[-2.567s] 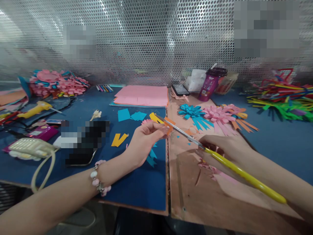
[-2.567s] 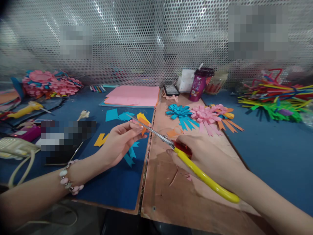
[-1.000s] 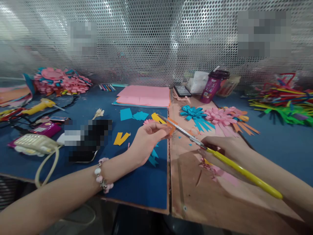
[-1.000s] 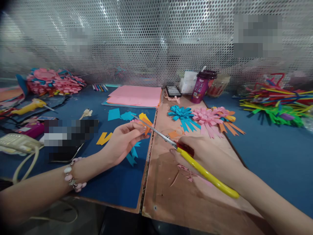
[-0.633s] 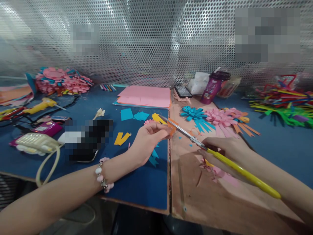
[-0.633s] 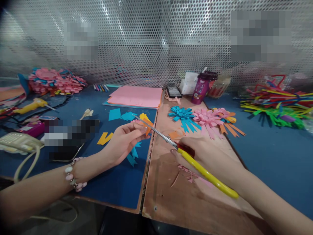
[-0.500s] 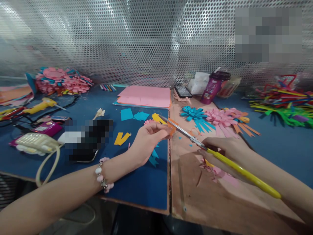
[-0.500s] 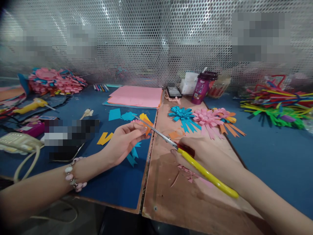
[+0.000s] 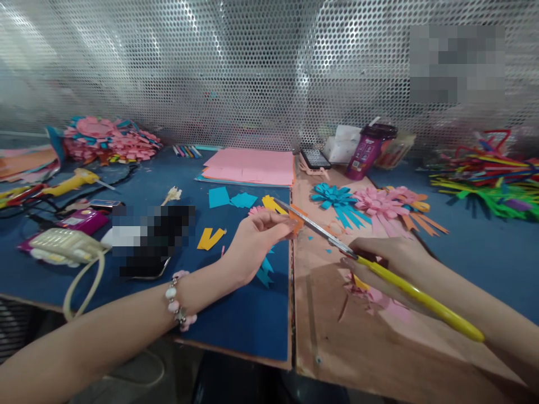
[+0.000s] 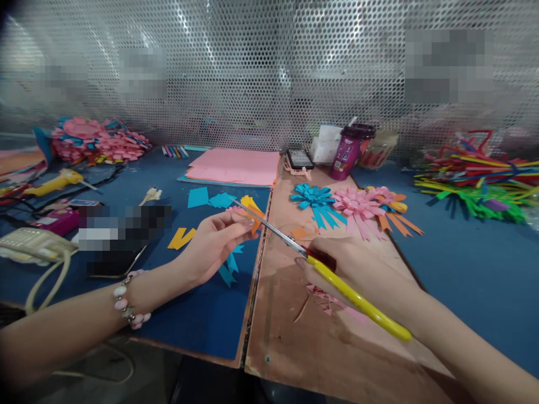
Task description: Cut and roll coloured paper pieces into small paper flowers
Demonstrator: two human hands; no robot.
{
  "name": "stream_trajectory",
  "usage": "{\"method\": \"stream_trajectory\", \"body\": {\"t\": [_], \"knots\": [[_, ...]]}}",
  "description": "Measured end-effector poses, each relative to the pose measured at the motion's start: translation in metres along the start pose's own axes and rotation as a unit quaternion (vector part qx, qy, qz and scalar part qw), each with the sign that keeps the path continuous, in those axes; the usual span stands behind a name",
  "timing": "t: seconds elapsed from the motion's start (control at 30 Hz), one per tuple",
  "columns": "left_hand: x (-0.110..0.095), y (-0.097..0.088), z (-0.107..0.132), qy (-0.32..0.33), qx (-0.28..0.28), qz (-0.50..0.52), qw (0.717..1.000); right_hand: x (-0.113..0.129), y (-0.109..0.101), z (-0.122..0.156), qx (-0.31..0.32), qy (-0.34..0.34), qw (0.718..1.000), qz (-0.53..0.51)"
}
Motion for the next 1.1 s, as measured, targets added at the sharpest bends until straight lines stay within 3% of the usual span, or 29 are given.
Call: {"method": "stream_trajectory", "body": {"t": [0.53,0.9,1.1], "knots": [[0.002,0.0,0.0,-0.017,-0.016,0.028,0.999,0.002,0.0,0.0,-0.02,-0.007,1.0,-0.01],[0.002,0.004,-0.001,-0.013,0.016,0.033,0.999,-0.003,0.005,0.001,-0.013,-0.014,1.0,0.007],[-0.001,0.009,-0.002,-0.019,0.048,0.039,0.998,-0.016,0.0,0.001,-0.097,0.037,0.994,0.042]]}}
Point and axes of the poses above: each hand's wrist, its own z-axis away from the middle knuckle, its own y-axis out of the palm, x = y × z, the point moved 5 cm from there along -z, towards the middle knuckle, and after that the axes turned 1 degree about -x, right-handed, at the moved point
